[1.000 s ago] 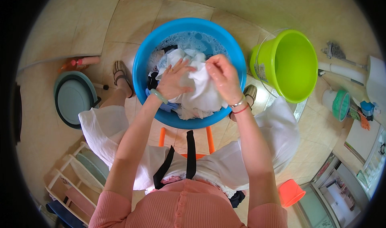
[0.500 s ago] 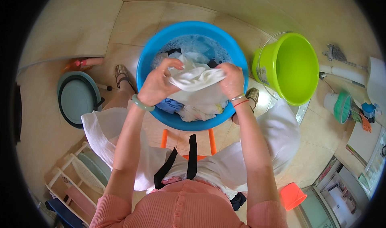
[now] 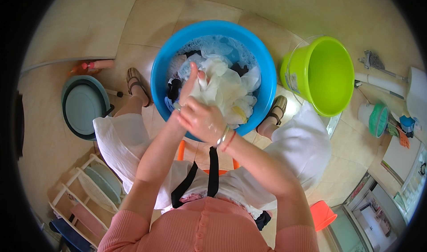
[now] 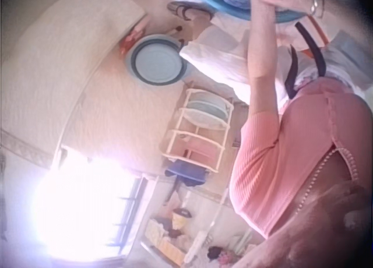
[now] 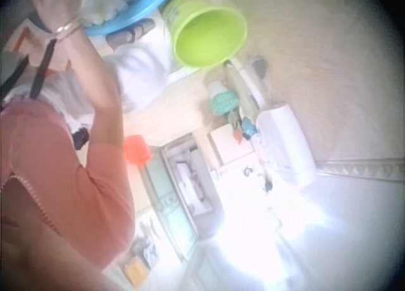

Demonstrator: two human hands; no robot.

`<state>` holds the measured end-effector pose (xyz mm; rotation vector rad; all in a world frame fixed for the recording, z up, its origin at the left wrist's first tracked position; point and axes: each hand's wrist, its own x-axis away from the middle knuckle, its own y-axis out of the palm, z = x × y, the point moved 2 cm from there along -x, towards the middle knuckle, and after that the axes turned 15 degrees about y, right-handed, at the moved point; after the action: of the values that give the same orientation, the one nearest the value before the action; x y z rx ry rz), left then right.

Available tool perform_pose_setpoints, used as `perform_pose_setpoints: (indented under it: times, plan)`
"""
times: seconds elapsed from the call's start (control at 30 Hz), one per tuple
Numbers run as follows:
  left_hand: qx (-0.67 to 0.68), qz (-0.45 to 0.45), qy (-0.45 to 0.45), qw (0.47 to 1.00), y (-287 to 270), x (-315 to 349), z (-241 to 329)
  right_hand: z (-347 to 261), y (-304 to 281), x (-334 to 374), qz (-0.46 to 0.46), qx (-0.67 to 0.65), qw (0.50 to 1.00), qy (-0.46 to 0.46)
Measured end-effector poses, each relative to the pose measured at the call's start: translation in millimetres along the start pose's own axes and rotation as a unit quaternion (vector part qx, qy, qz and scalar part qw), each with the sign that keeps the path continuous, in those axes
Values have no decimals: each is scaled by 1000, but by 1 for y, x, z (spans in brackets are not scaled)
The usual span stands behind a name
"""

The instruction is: The person hand washes clothes in a blue basin filled with soapy water. They repeatedly submerge, agitate, and wring various garments, including white and dark-colored items, using both hands.

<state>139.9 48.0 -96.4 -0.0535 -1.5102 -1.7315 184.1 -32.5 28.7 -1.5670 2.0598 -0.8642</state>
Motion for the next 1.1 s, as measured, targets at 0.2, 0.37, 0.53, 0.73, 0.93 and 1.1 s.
perform_pose_setpoints:
  times: [0.2,0.37,0.53,0.73,0.93,1.1]
  plan:
    - [-120,224,35,967,39,24,-51,116,12,-31,120,-100,956,248]
    - [-511,-17,337,791,-17,20,-27,4,35,-7,135,-73,987,45]
    - [-249,221,88,939,10,26,-63,107,21,-30,74,5,975,208]
    - [-377,52,242,892,-77,11,-47,38,35,-17,128,-99,980,115]
    - [-127,266,66,953,21,28,-65,125,22,-35,50,-77,948,306]
    - [-386,11,230,894,-26,14,-54,86,27,-25,148,-25,972,183]
